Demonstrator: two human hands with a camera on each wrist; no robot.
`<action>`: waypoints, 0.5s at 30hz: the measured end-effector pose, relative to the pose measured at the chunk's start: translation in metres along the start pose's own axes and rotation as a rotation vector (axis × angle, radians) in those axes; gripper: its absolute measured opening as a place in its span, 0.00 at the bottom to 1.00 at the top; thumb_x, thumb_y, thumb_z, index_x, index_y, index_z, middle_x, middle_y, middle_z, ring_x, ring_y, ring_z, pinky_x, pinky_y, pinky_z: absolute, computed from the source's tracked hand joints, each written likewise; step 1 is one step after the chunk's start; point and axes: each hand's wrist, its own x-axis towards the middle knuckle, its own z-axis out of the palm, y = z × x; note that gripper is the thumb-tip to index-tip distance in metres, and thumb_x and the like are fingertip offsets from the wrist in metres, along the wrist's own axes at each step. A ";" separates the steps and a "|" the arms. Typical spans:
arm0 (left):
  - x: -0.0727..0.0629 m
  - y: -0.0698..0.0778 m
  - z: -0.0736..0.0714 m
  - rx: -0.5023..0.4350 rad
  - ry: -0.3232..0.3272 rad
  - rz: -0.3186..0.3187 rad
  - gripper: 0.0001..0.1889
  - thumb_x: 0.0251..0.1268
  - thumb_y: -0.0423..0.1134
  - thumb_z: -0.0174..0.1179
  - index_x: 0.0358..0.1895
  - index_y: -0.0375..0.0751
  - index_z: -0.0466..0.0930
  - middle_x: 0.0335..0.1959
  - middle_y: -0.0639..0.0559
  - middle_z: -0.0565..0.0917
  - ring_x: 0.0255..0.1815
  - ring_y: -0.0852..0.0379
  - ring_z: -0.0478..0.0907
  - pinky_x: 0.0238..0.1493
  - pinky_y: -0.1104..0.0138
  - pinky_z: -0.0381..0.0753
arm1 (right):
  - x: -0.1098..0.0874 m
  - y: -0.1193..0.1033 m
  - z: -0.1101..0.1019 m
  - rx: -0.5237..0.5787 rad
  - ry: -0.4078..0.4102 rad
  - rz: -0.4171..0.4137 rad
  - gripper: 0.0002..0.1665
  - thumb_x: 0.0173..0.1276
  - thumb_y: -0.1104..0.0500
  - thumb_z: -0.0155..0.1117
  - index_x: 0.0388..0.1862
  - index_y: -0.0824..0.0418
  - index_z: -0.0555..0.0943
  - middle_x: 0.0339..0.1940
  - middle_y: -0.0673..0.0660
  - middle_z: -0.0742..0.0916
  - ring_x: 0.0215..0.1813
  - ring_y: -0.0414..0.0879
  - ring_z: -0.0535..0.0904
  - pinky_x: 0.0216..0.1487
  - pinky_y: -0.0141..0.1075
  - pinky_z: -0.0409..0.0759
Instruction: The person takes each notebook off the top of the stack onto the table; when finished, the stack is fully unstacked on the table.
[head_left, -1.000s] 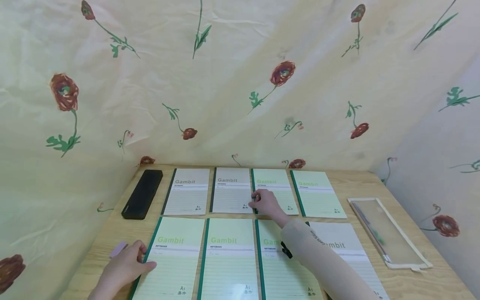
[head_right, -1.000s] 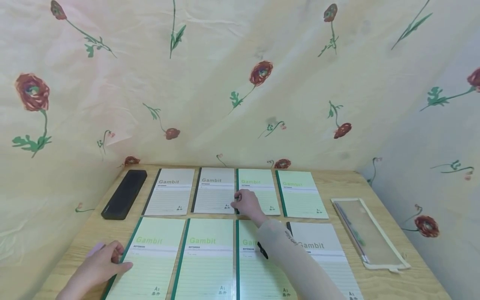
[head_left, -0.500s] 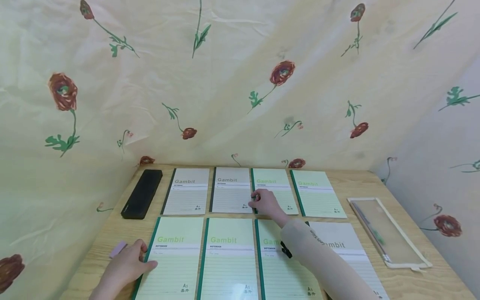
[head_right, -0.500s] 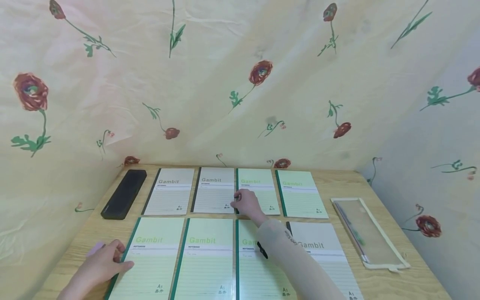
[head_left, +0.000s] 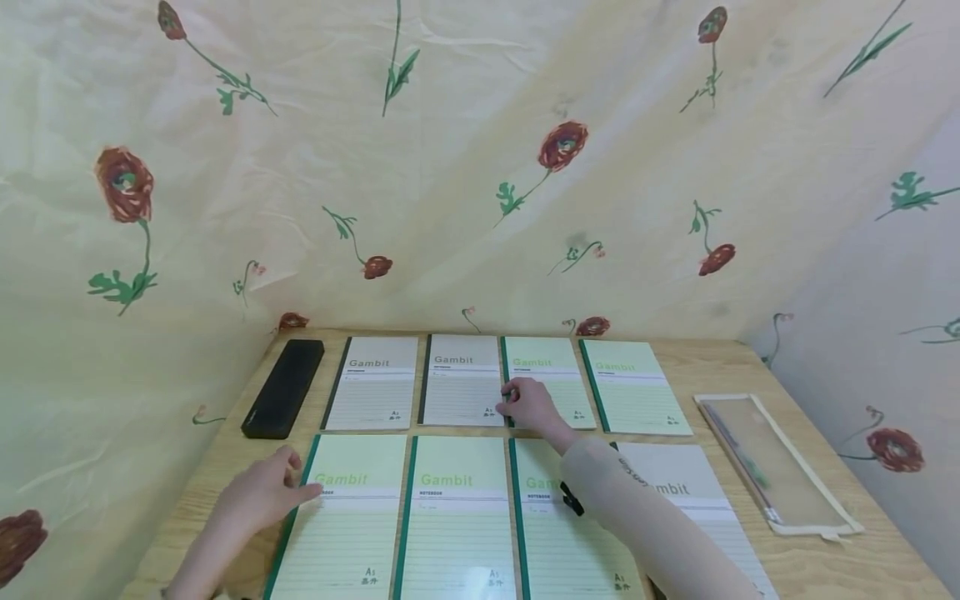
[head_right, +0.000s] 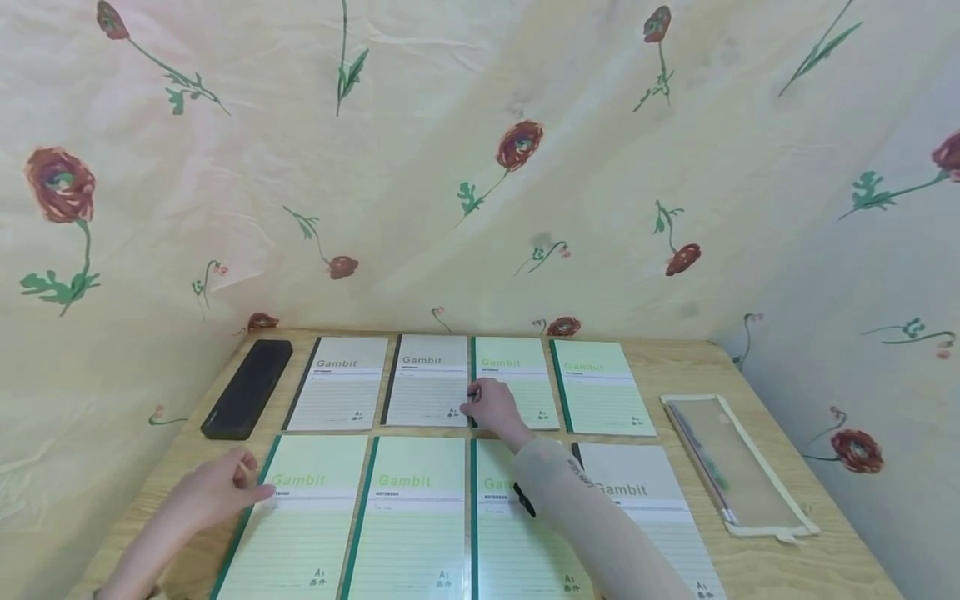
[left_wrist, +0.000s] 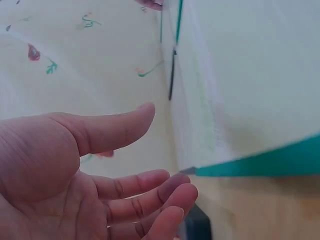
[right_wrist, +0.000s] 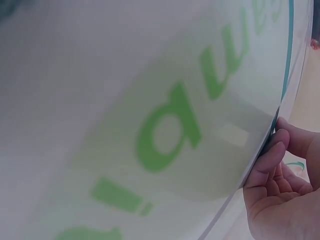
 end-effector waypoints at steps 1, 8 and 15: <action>0.002 0.005 -0.003 0.004 0.009 0.020 0.27 0.62 0.52 0.69 0.50 0.32 0.73 0.35 0.49 0.80 0.29 0.53 0.73 0.29 0.61 0.73 | 0.000 0.000 -0.001 0.000 -0.002 0.000 0.15 0.66 0.62 0.71 0.50 0.66 0.81 0.29 0.54 0.81 0.29 0.46 0.75 0.31 0.34 0.73; 0.022 0.057 -0.014 -0.016 0.101 0.160 0.23 0.64 0.46 0.68 0.52 0.33 0.74 0.34 0.48 0.80 0.29 0.52 0.74 0.29 0.60 0.74 | -0.004 -0.004 -0.009 0.027 -0.037 -0.010 0.18 0.67 0.61 0.70 0.53 0.67 0.80 0.31 0.55 0.82 0.30 0.46 0.76 0.31 0.35 0.74; 0.057 0.093 -0.012 -0.041 0.169 0.339 0.23 0.68 0.43 0.65 0.58 0.33 0.72 0.54 0.37 0.79 0.52 0.41 0.78 0.51 0.49 0.78 | -0.005 0.001 -0.038 -0.006 -0.013 -0.100 0.23 0.70 0.56 0.67 0.58 0.69 0.79 0.33 0.56 0.84 0.30 0.47 0.77 0.30 0.36 0.75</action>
